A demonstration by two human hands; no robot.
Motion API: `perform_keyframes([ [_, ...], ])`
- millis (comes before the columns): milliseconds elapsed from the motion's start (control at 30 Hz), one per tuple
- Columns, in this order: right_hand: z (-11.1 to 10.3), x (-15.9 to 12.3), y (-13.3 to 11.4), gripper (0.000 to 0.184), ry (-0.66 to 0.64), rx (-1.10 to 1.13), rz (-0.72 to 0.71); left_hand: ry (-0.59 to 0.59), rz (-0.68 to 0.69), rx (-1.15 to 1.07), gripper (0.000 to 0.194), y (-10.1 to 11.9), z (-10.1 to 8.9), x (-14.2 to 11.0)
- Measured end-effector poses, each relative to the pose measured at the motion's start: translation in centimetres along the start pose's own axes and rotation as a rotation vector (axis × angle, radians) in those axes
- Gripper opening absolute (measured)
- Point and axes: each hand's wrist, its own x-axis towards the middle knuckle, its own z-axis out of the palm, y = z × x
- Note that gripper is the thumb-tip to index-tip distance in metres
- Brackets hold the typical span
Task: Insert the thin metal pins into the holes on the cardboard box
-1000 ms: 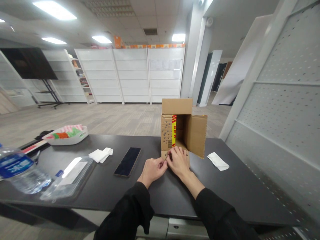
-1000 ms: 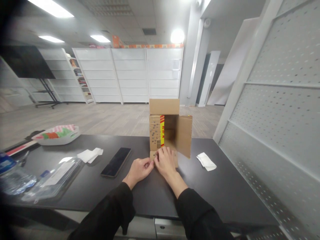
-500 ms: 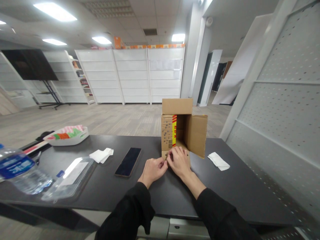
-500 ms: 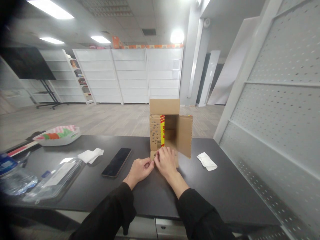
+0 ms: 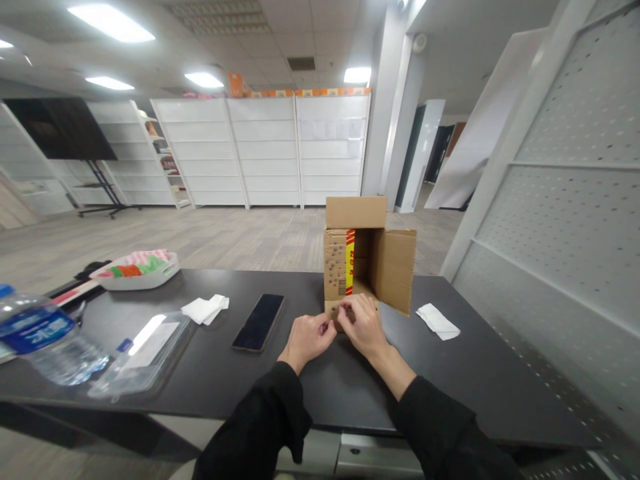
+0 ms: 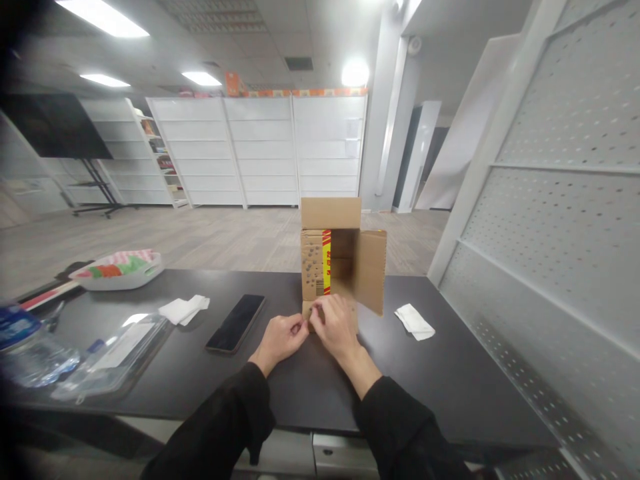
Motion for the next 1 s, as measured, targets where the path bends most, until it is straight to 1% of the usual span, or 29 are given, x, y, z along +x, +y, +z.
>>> perform_keyframes([
  [100,-0.6,-0.4,-0.6,0.008,0.057,0.102,-0.01,0.005,-0.002,-0.006,0.028,0.1,-0.1,-0.1],
  [200,-1.4,-1.4,-1.4,0.01,0.057,0.19,-0.034,0.01,-0.007,-0.009,0.028,0.0,-0.1,0.0],
  [233,-1.7,-1.8,-1.6,0.012,0.036,0.211,-0.046,0.012,-0.007,-0.011,0.028,0.0,0.0,0.0],
  [300,-2.4,-2.8,-1.9,0.016,-0.049,0.227,-0.073,0.018,-0.011,-0.016,0.028,-0.1,0.1,0.0],
  [400,-3.2,-4.2,-2.0,0.019,-0.176,0.175,-0.122,0.028,-0.018,-0.022,0.029,-0.1,0.1,0.0],
  [467,-3.4,-4.7,-2.0,0.019,-0.226,0.136,-0.163,0.029,-0.025,-0.025,0.029,-0.1,0.1,0.0],
  [567,-3.2,-5.0,-2.2,0.018,-0.271,0.113,-0.212,0.025,-0.04,-0.028,0.03,0.0,0.0,0.0],
  [667,-2.8,-5.1,-2.5,0.017,-0.315,0.099,-0.23,0.02,-0.049,-0.029,0.029,-0.1,0.0,0.0],
  [800,-2.5,-5.0,-2.8,0.017,-0.374,0.063,-0.229,0.017,-0.054,-0.041,0.029,-0.1,0.0,0.0],
  [1000,-2.6,-5.1,-2.6,0.017,-0.445,0.03,-0.207,0.018,-0.065,-0.048,0.03,-0.1,0.0,0.1],
])
